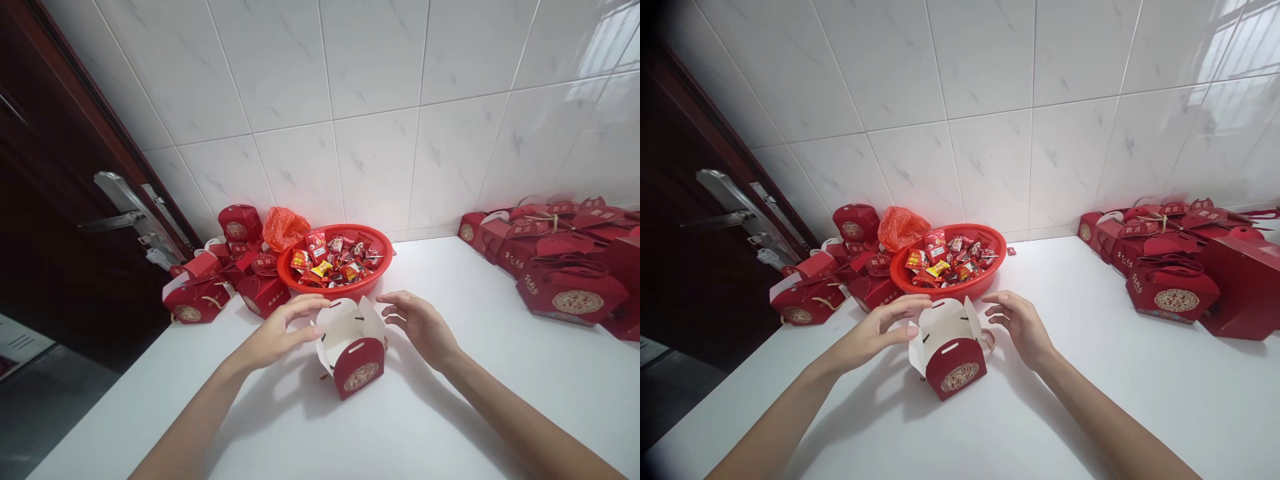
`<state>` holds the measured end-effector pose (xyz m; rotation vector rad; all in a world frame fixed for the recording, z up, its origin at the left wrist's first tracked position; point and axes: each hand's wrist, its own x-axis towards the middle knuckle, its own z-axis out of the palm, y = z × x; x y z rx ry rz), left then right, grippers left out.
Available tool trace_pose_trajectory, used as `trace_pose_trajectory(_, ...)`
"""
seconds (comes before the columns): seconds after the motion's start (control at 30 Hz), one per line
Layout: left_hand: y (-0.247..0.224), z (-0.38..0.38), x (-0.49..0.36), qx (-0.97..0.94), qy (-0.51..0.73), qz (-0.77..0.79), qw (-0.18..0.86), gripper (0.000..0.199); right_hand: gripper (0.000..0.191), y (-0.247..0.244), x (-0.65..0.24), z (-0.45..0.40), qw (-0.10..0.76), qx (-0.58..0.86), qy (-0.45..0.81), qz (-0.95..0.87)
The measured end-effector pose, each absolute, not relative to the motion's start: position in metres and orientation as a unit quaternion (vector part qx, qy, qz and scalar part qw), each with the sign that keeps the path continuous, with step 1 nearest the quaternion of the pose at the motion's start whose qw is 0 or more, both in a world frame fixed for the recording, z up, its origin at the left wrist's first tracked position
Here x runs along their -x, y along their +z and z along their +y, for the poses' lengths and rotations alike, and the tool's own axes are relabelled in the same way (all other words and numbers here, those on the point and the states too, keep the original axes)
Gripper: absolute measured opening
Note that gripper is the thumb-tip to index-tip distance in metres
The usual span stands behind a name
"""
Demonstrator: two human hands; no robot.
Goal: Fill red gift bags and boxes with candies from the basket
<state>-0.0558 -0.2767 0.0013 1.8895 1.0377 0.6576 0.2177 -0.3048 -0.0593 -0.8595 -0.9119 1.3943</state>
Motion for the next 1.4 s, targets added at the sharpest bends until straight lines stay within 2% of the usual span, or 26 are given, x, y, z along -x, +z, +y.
trace_pose_trajectory(0.13, 0.024, -0.261, 0.055, -0.757, 0.286, 0.464, 0.361, 0.040, 0.031, -0.065, -0.221, -0.299, 0.608, 0.386, 0.593, -0.361)
trace_pose_trajectory(0.3, 0.039, -0.201, 0.046, -0.785, 0.307, 0.470, 0.263, 0.036, 0.029, -0.083, -0.218, -0.291, 0.592, 0.438, 0.580, -0.348)
trace_pose_trajectory(0.43, 0.032, -0.153, 0.027, -0.805, 0.230, 0.480, 0.262, 0.032, 0.026, -0.097, -0.209, -0.289, 0.569, 0.452, 0.584, -0.363)
trace_pose_trajectory(0.6, 0.011, -0.127, 0.001, -0.860, 0.030, 0.436, 0.263, 0.039, 0.028, -0.104, -0.206, -0.287, 0.530, 0.449, 0.579, -0.427)
trace_pose_trajectory(0.67, 0.003, -0.120, -0.004, -0.865, -0.003, 0.433, 0.254, 0.037, 0.029, -0.105, -0.208, -0.286, 0.519, 0.451, 0.574, -0.444)
trace_pose_trajectory(0.77, -0.007, -0.112, -0.003, -0.840, 0.038, 0.446, 0.307, 0.041, 0.028, -0.105, -0.210, -0.284, 0.515, 0.450, 0.573, -0.453)
trace_pose_trajectory(0.87, -0.013, -0.109, 0.004, -0.804, 0.137, 0.436, 0.381, 0.039, 0.027, -0.102, -0.210, -0.284, 0.515, 0.447, 0.572, -0.456)
trace_pose_trajectory(1.0, -0.014, -0.114, 0.006, -0.753, 0.286, 0.422, 0.415, 0.038, 0.032, -0.101, -0.208, -0.285, 0.511, 0.441, 0.582, -0.454)
trace_pose_trajectory(1.13, -0.009, -0.120, 0.001, -0.708, 0.356, 0.401, 0.460, 0.047, 0.033, -0.102, -0.208, -0.287, 0.521, 0.438, 0.580, -0.447)
trace_pose_trajectory(1.2, -0.008, -0.121, 0.000, -0.694, 0.378, 0.393, 0.471, 0.049, 0.033, -0.099, -0.208, -0.286, 0.557, 0.449, 0.533, -0.451)
trace_pose_trajectory(1.3, -0.009, -0.120, 0.000, -0.678, 0.402, 0.390, 0.476, 0.049, 0.028, -0.081, -0.208, -0.277, 0.622, 0.466, 0.400, -0.486)
trace_pose_trajectory(1.4, -0.010, -0.119, 0.000, -0.662, 0.408, 0.380, 0.501, 0.050, 0.017, -0.055, -0.200, -0.255, 0.627, 0.460, 0.295, -0.555)
